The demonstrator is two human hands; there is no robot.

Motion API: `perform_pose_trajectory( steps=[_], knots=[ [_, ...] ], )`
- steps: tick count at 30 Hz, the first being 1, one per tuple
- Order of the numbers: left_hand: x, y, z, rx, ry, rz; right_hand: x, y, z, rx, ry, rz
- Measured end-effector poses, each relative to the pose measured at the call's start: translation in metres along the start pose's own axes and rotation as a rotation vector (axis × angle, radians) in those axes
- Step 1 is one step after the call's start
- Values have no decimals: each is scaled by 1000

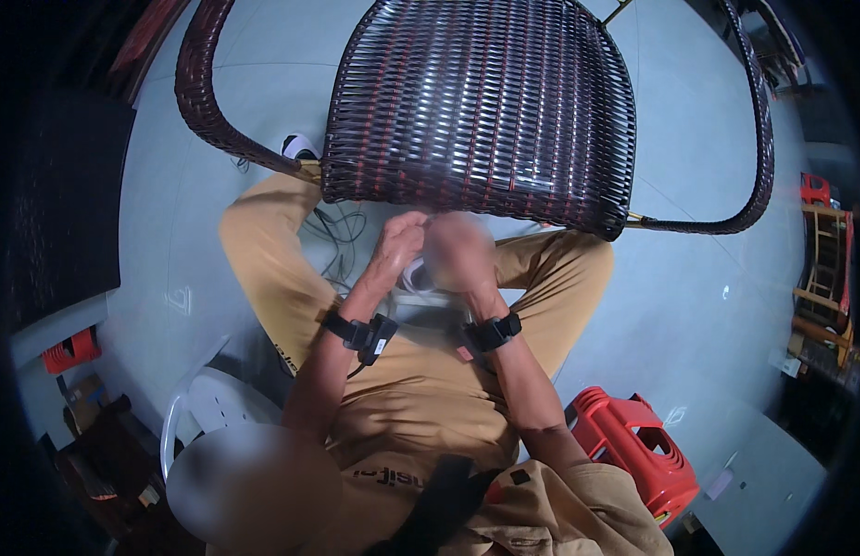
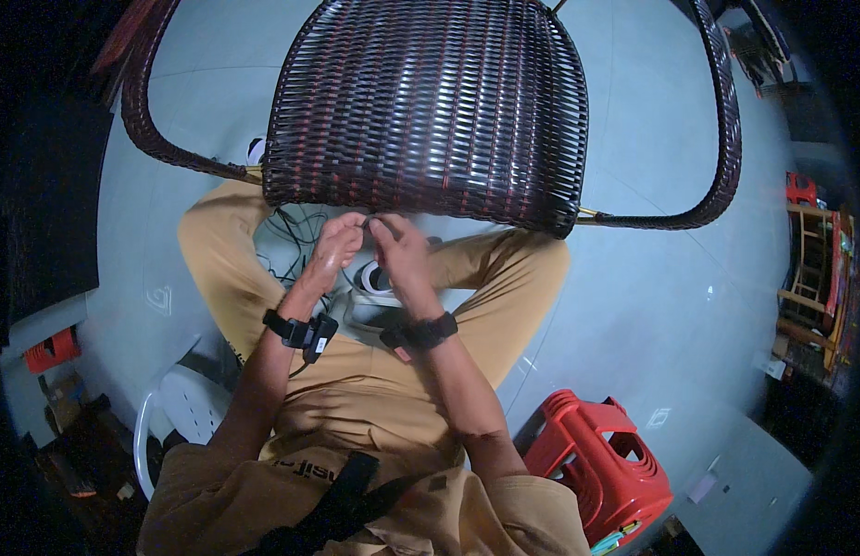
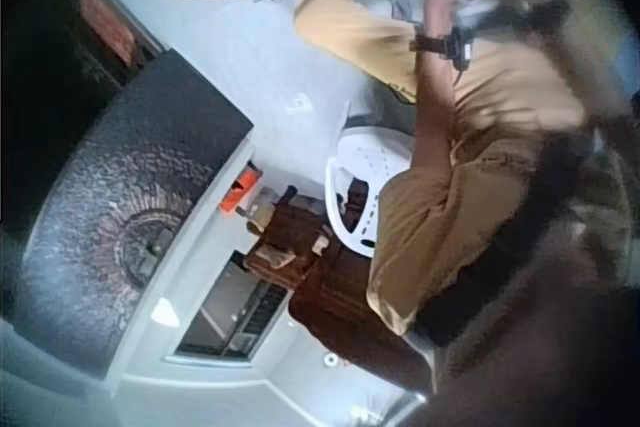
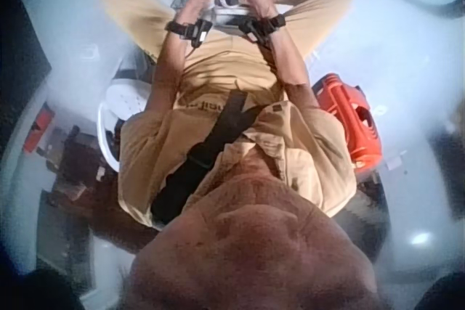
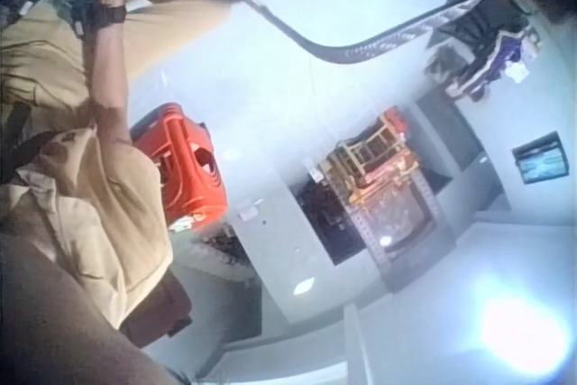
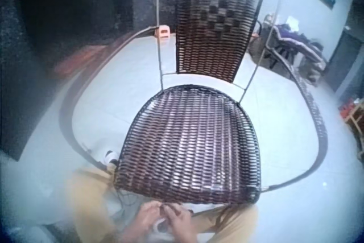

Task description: The person weaves wicker or plastic strips into a chair frame by hand, pulling the material through the existing weave and securing it to the frame.

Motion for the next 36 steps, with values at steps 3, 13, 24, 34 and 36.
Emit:
perform_pose_trajectory(
  steps=[3,13,24,34,36],
  knots=[
    [-7,4,1,-6,-73,-55,-9,-10,-5,13,-730,-854],
    [-28,26,-18,184,-172,-483,-11,-26,-15,164,-727,-905],
    [30,8,29,330,-456,-949,6,-35,-7,172,-583,-640],
    [80,-6,-12,106,-777,-1577,-2,-18,-6,6,-782,-720],
    [82,-10,-16,85,-782,-1602,3,-13,-13,4,-412,-389]
  ],
)
Point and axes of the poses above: each hand's wrist, its own z-axis away from the middle knuckle, its own y-axis out of the back of the hand, x = y × z, the point moved 3 cm from there along -z, towards the middle knuckle
